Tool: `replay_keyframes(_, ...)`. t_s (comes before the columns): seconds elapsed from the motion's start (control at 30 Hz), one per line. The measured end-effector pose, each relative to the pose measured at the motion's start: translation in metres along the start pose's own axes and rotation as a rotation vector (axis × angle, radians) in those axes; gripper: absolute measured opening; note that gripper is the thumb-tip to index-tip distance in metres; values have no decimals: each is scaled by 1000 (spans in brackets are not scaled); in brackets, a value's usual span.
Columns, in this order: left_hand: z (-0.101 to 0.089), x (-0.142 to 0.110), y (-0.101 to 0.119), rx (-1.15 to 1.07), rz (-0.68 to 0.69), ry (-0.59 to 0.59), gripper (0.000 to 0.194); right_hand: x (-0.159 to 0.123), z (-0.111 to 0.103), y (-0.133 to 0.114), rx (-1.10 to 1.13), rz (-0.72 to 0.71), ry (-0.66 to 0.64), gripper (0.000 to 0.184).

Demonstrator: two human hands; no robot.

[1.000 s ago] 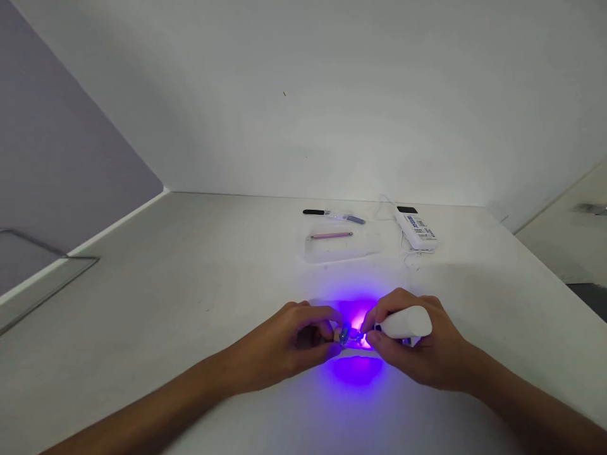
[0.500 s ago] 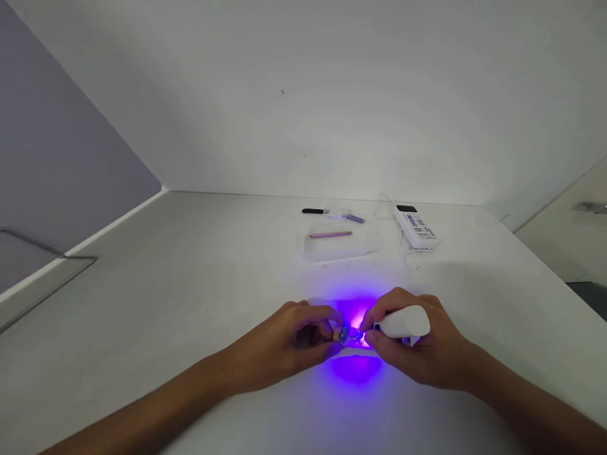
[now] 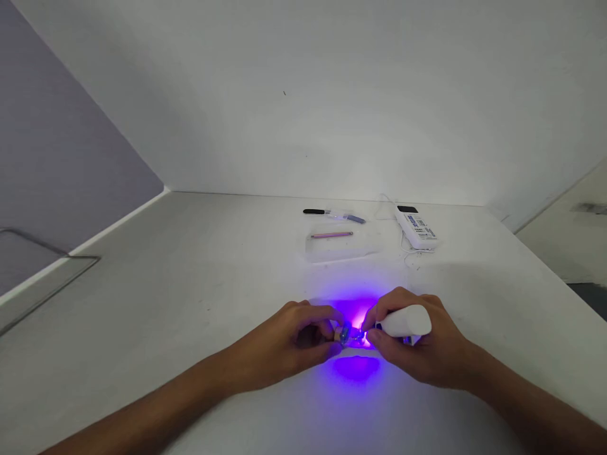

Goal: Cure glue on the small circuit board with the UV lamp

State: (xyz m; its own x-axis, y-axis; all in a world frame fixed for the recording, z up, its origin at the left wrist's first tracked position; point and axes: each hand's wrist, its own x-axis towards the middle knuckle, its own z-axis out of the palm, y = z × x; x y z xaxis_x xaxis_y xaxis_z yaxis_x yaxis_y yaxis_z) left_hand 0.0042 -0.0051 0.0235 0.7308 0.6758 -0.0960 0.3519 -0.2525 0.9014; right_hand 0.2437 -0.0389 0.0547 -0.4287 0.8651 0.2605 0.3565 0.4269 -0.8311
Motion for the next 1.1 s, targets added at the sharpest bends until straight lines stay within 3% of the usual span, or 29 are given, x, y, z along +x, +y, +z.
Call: replay_keyframes(1.1,0,0,-1,-27,17,-5,9,0,0,1,3,-8,20,6)
